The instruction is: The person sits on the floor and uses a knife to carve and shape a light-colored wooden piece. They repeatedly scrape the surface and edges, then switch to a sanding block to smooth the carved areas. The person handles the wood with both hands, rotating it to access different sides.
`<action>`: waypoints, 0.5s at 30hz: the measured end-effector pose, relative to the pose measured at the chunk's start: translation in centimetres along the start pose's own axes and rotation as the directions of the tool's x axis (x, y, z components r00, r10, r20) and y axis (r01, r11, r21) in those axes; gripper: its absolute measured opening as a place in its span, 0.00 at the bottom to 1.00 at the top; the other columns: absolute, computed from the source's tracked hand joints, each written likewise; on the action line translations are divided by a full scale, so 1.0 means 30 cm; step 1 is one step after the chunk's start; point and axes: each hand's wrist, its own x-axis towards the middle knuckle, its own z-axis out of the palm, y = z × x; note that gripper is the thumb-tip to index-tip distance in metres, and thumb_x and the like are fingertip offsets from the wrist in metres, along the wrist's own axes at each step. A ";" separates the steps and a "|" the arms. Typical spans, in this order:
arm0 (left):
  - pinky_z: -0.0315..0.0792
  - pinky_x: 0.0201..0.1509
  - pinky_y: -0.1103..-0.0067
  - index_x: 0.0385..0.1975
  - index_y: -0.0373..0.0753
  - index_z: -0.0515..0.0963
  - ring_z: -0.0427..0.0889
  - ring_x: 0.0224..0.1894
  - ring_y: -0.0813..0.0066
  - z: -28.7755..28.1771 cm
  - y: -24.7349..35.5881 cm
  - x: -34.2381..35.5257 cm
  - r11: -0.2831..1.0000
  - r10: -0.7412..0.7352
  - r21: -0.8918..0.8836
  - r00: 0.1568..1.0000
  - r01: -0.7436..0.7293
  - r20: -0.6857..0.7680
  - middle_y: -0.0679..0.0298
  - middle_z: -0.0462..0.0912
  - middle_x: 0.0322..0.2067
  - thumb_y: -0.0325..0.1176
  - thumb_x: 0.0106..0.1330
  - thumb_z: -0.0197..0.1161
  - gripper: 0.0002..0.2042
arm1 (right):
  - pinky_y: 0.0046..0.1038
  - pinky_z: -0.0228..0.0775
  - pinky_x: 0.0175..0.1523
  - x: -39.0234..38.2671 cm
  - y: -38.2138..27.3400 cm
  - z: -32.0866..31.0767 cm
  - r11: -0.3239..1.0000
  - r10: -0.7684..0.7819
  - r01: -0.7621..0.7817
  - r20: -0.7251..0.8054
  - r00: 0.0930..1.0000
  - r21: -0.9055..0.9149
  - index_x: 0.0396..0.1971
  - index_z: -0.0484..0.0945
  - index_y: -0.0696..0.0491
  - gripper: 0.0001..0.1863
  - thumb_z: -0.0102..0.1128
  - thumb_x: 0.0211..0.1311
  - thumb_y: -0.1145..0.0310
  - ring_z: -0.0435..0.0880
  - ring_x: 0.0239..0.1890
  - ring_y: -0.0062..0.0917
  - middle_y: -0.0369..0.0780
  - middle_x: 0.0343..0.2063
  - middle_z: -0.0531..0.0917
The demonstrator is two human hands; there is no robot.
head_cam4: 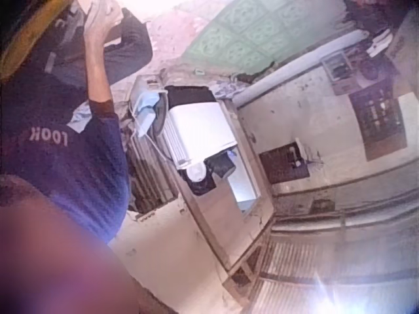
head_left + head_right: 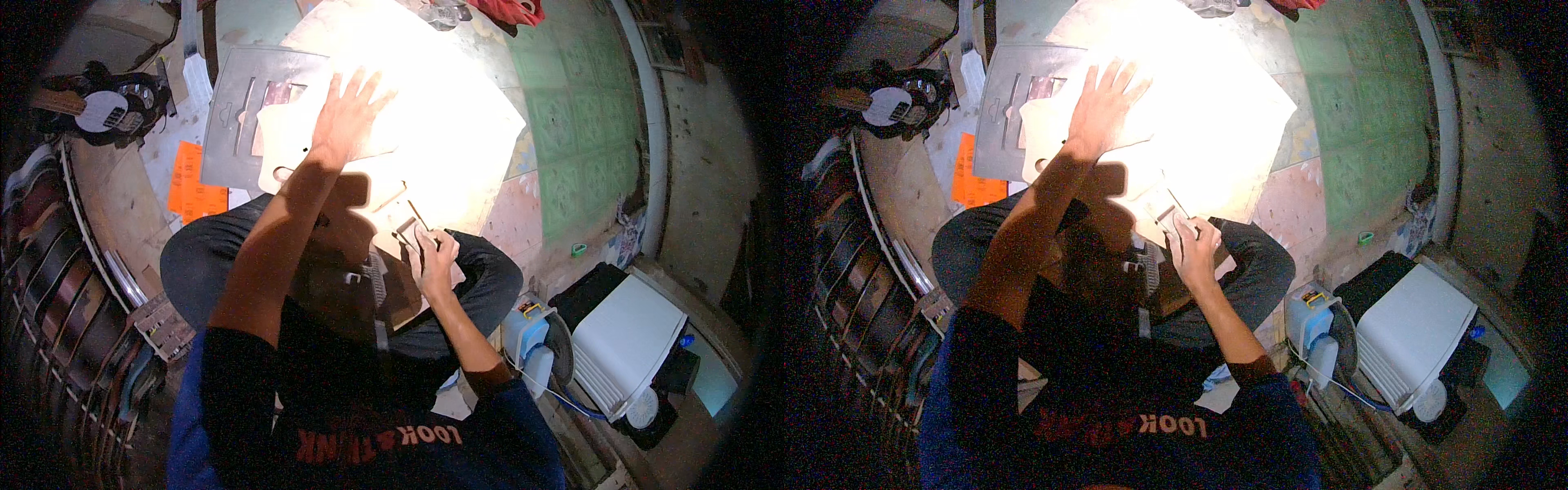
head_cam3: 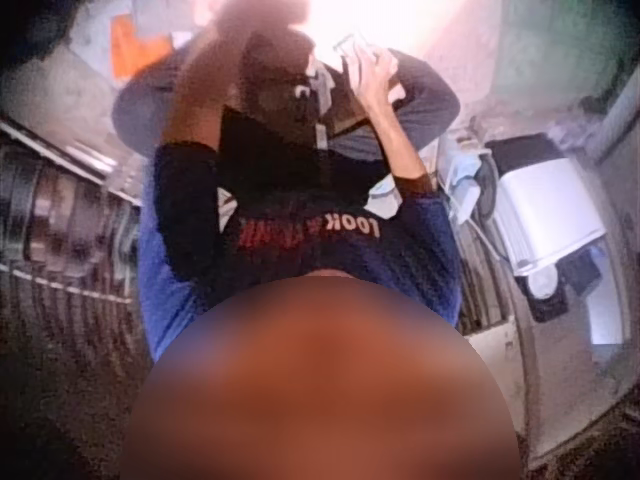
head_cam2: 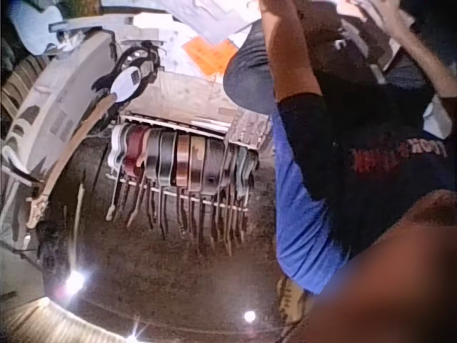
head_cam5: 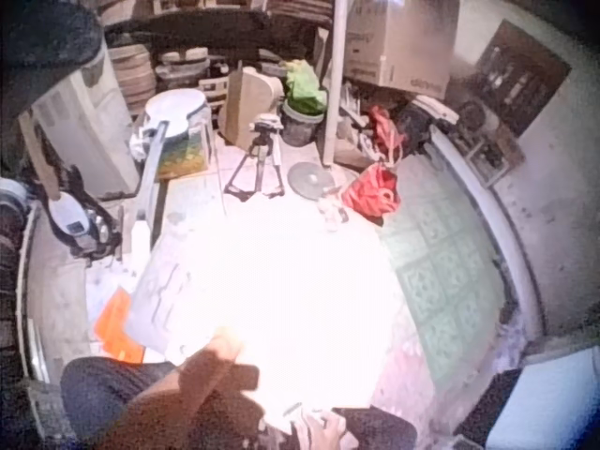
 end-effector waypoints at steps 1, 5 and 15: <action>0.45 0.76 0.51 0.72 0.56 0.60 0.52 0.75 0.56 0.007 -0.005 -0.001 1.000 -0.002 -0.004 1.000 0.002 -0.020 0.60 0.57 0.73 0.72 0.56 0.57 0.45 | 0.43 0.60 0.56 -0.006 0.008 0.003 1.000 0.010 -0.009 -0.025 1.000 0.019 0.56 0.76 0.52 0.27 0.71 0.54 0.73 0.68 0.50 0.42 0.48 0.46 0.72; 0.45 0.76 0.51 0.72 0.56 0.61 0.52 0.75 0.56 0.001 -0.002 -0.005 1.000 0.003 0.016 1.000 -0.002 -0.015 0.59 0.58 0.73 0.71 0.55 0.58 0.45 | 0.43 0.60 0.56 0.065 -0.041 0.066 0.997 -0.045 0.057 -0.177 0.983 0.061 0.57 0.74 0.53 0.28 0.71 0.54 0.74 0.69 0.49 0.43 0.48 0.45 0.72; 0.45 0.76 0.51 0.72 0.55 0.61 0.53 0.75 0.55 -0.008 -0.003 -0.007 1.000 0.010 -0.024 1.000 -0.010 -0.027 0.59 0.59 0.72 0.70 0.56 0.60 0.44 | 0.47 0.62 0.59 -0.013 -0.065 0.058 0.996 0.081 -0.082 -0.032 0.996 -0.021 0.59 0.75 0.46 0.27 0.70 0.58 0.69 0.68 0.55 0.48 0.52 0.53 0.70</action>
